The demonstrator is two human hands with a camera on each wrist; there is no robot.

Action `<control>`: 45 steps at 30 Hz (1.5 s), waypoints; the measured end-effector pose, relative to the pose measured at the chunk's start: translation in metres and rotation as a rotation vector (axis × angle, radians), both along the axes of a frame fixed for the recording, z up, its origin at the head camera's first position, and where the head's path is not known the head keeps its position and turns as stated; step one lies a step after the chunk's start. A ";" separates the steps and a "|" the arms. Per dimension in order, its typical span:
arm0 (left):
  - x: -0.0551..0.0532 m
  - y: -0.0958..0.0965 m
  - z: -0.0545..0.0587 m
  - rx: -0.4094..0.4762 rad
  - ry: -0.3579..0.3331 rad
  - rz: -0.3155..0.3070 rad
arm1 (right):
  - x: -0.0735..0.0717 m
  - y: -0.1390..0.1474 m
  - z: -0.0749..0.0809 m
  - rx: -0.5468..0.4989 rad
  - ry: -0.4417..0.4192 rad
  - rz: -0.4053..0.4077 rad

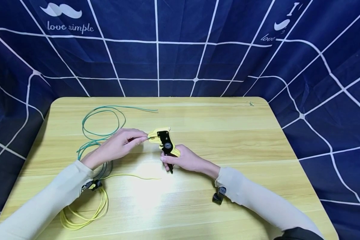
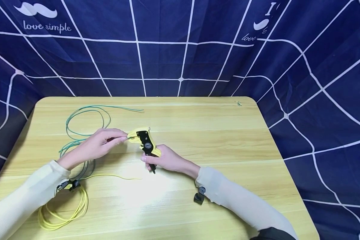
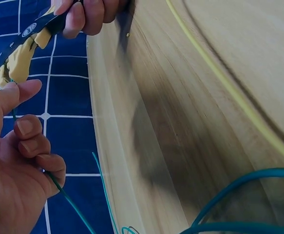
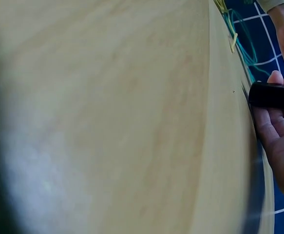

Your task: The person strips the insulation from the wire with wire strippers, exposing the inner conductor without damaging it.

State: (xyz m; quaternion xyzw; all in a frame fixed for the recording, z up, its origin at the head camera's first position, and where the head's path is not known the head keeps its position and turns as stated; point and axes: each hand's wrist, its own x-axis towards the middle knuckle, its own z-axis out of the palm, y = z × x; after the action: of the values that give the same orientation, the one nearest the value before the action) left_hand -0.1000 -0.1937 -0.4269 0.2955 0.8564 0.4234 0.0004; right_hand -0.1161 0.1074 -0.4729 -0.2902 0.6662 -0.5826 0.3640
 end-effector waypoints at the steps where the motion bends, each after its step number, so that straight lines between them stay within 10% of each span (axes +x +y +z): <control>1: 0.000 0.000 0.000 0.000 0.002 0.002 | 0.000 0.000 0.000 0.004 0.004 -0.007; 33: 0.001 -0.002 -0.006 0.008 -0.044 0.028 | 0.005 -0.008 -0.002 0.059 0.071 -0.079; 45: 0.003 0.001 -0.010 0.008 0.039 0.009 | 0.012 -0.014 -0.003 0.107 0.068 -0.192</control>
State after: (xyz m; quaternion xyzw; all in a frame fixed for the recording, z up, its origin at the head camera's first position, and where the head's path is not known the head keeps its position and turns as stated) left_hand -0.0971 -0.1925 -0.4367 0.2997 0.8560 0.4208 -0.0194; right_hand -0.1037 0.0934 -0.4763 -0.2249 0.7331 -0.5682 0.2986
